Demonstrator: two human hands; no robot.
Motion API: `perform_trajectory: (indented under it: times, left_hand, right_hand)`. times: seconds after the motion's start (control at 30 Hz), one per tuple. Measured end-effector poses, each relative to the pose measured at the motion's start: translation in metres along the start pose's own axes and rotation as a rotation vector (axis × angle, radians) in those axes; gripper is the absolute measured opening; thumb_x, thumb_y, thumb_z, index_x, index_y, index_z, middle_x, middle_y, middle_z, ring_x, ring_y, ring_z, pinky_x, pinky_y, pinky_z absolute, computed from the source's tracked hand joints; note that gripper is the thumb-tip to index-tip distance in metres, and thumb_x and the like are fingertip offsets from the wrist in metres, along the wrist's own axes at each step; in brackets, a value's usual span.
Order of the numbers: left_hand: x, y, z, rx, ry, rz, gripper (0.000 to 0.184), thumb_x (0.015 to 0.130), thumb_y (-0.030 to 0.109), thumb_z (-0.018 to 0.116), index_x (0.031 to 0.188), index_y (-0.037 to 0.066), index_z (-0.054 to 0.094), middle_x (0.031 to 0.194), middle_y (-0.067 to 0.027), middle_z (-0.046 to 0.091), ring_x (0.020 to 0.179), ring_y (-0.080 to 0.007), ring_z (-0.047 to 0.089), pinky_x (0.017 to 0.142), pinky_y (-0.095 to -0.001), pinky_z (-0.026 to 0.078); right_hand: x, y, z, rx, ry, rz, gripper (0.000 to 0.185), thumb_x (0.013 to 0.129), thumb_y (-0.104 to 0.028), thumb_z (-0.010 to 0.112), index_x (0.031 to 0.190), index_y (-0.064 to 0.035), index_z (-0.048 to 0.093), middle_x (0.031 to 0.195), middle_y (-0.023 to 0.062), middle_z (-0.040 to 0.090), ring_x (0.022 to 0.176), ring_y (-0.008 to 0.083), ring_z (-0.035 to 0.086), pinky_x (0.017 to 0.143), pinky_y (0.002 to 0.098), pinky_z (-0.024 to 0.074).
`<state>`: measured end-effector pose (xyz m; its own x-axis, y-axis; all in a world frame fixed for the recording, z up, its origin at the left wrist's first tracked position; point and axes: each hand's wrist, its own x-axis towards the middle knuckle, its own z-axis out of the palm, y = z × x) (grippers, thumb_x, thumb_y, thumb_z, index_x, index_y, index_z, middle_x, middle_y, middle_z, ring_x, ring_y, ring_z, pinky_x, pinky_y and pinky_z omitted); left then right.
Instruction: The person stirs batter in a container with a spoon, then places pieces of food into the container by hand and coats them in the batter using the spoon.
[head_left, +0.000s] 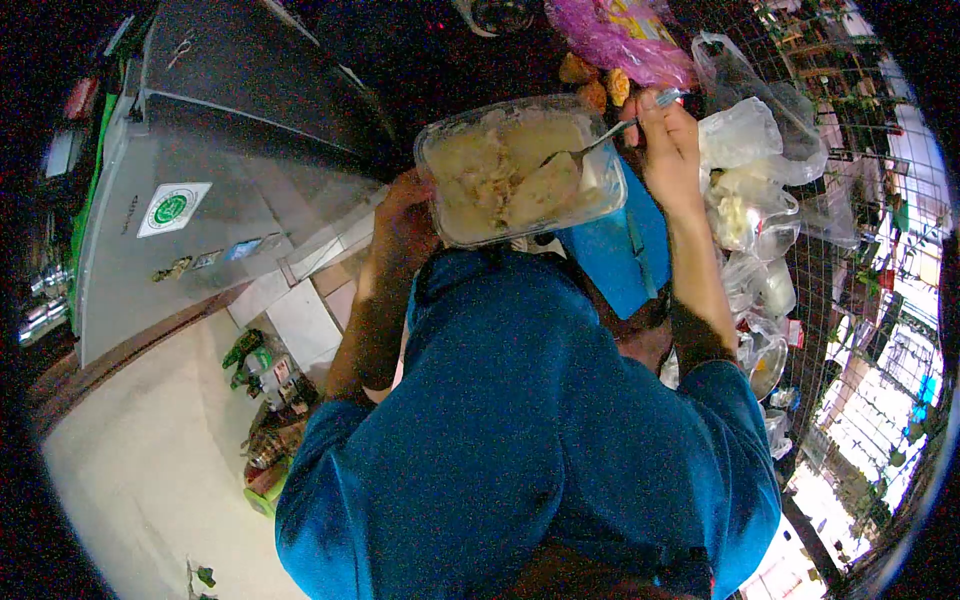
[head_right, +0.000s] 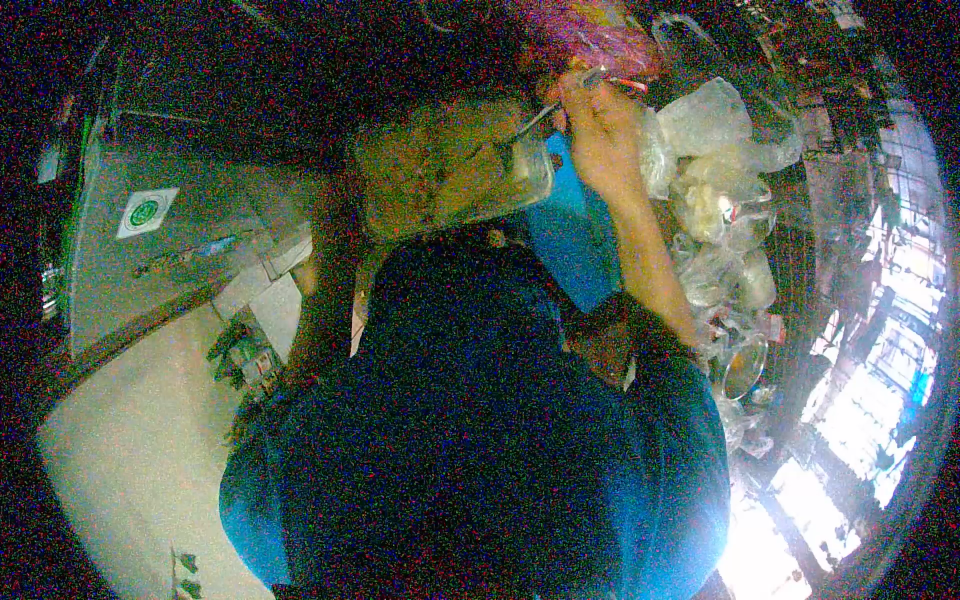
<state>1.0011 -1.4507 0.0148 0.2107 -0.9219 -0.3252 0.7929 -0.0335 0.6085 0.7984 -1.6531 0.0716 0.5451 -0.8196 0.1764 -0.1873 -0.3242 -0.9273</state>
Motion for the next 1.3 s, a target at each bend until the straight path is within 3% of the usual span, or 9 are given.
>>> perform_trajectory:
  times: [0.2,0.43,0.93,1.13,1.23,1.3]
  left_hand:
    - [0.000,0.001,0.000,-0.007,-0.004,-0.004,0.058,0.076,0.024,0.058,0.125,-0.006,0.047,0.121,-0.0181,0.057,0.111,-0.0289,0.057,0.099,-0.0391,0.044]
    - [0.000,0.001,-0.002,-0.009,0.003,-0.002,0.057,0.076,0.022,0.057,0.125,-0.005,0.047,0.121,-0.0176,0.057,0.110,-0.0288,0.057,0.098,-0.0390,0.044]
    - [-0.001,0.003,-0.008,-0.027,0.027,0.029,0.056,0.074,0.019,0.057,0.124,-0.004,0.048,0.121,-0.0165,0.057,0.110,-0.0285,0.058,0.097,-0.0387,0.045]
    - [0.000,0.001,-0.010,-0.036,0.039,0.038,0.056,0.074,0.018,0.057,0.124,-0.004,0.048,0.121,-0.0161,0.058,0.109,-0.0283,0.058,0.097,-0.0386,0.045]
    - [0.003,0.000,-0.009,-0.038,0.041,0.039,0.055,0.074,0.017,0.056,0.124,-0.003,0.048,0.121,-0.0159,0.058,0.109,-0.0283,0.058,0.097,-0.0386,0.046]
    - [0.004,0.000,-0.008,-0.035,0.036,0.035,0.055,0.073,0.016,0.056,0.124,-0.003,0.048,0.121,-0.0157,0.058,0.109,-0.0282,0.058,0.097,-0.0386,0.046]
  right_hand:
    - [-0.001,0.008,0.002,0.151,0.049,0.130,0.037,0.100,-0.033,0.043,0.075,-0.0074,0.053,0.061,-0.0017,0.047,0.055,0.0073,0.041,0.050,0.0231,0.0304]
    - [0.000,0.003,-0.003,0.097,0.088,0.134,0.034,0.099,-0.031,0.045,0.077,-0.0073,0.056,0.060,-0.0023,0.046,0.054,0.0072,0.040,0.050,0.0232,0.0299]
    - [0.007,-0.012,-0.008,0.170,0.198,0.018,0.031,0.099,-0.029,0.045,0.080,-0.0058,0.055,0.063,-0.0016,0.045,0.056,0.0071,0.038,0.051,0.0221,0.0281]
    - [-0.003,-0.007,-0.009,-0.029,0.163,-0.026,0.033,0.099,-0.027,0.046,0.078,-0.0032,0.056,0.068,0.0012,0.053,0.058,0.0086,0.045,0.053,0.0232,0.0344]
    - [-0.008,-0.006,-0.016,-0.126,0.122,-0.179,0.032,0.098,-0.026,0.047,0.081,-0.0005,0.057,0.071,0.0047,0.058,0.061,0.0109,0.050,0.055,0.0242,0.0390]
    - [-0.013,-0.018,-0.024,-0.328,0.067,-0.447,0.032,0.098,-0.025,0.047,0.084,0.0020,0.058,0.074,0.0088,0.060,0.063,0.0135,0.053,0.058,0.0253,0.0418]
